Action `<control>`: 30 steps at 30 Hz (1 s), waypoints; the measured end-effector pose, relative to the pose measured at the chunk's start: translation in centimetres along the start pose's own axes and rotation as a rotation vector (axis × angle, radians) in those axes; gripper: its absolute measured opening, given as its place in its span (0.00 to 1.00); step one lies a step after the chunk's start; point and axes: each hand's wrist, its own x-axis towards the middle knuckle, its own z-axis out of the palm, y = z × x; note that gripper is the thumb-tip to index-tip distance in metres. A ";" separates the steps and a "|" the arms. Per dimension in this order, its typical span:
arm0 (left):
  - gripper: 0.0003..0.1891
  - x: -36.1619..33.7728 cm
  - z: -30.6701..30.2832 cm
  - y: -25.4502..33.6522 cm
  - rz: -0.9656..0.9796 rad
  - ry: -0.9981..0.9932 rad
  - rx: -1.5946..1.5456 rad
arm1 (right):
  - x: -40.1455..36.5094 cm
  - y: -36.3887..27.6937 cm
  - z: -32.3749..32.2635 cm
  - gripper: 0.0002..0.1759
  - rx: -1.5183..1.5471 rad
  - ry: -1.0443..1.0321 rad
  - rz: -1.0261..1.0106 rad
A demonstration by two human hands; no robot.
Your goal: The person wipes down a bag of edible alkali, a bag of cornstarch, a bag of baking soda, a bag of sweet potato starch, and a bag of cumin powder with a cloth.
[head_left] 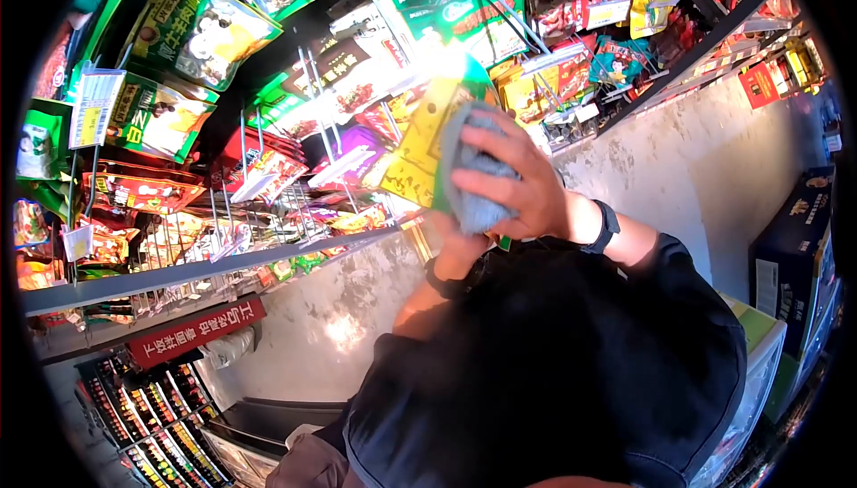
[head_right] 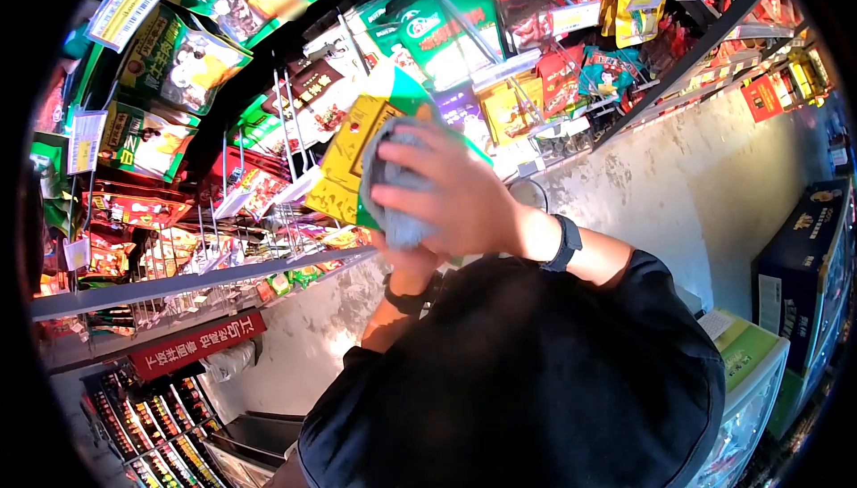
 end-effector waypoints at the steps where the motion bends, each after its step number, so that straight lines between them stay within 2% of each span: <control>1: 0.42 -0.1 0.7 0.5 -0.005 -0.031 -0.069 | 0.2 0.6 0.1 0.37 0.014 0.029 0.029; 5: 0.52 -0.6 3.6 3.7 -0.157 0.013 0.044 | 0.0 1.1 0.1 0.36 0.053 0.071 0.159; 8: 0.60 -0.3 3.0 3.5 -0.079 -0.010 -0.083 | -1.3 0.1 0.9 0.32 0.098 0.088 0.240; 12: 0.60 -0.2 2.2 3.4 -0.080 -0.062 -0.094 | -2.1 -0.4 1.2 0.26 0.089 0.072 0.070; 17: 0.60 0.8 2.3 2.9 -0.058 -0.114 -0.089 | 0.1 0.3 -0.1 0.26 0.034 -0.002 -0.091; 21: 0.60 1.9 2.2 2.1 -0.027 -0.128 -0.046 | 3.0 1.2 -1.1 0.25 -0.008 -0.030 -0.031; 24: 0.60 2.5 2.4 2.0 0.015 -0.137 -0.010 | 2.6 1.7 -0.8 0.34 -0.001 -0.006 0.059; 29: 0.61 3.6 3.5 4.3 0.130 -0.144 0.099 | -0.5 1.4 -0.1 0.33 0.092 0.014 0.248; 30: 0.61 3.8 3.9 4.8 0.135 -0.151 0.110 | -1.0 1.1 -0.1 0.32 0.065 0.014 0.219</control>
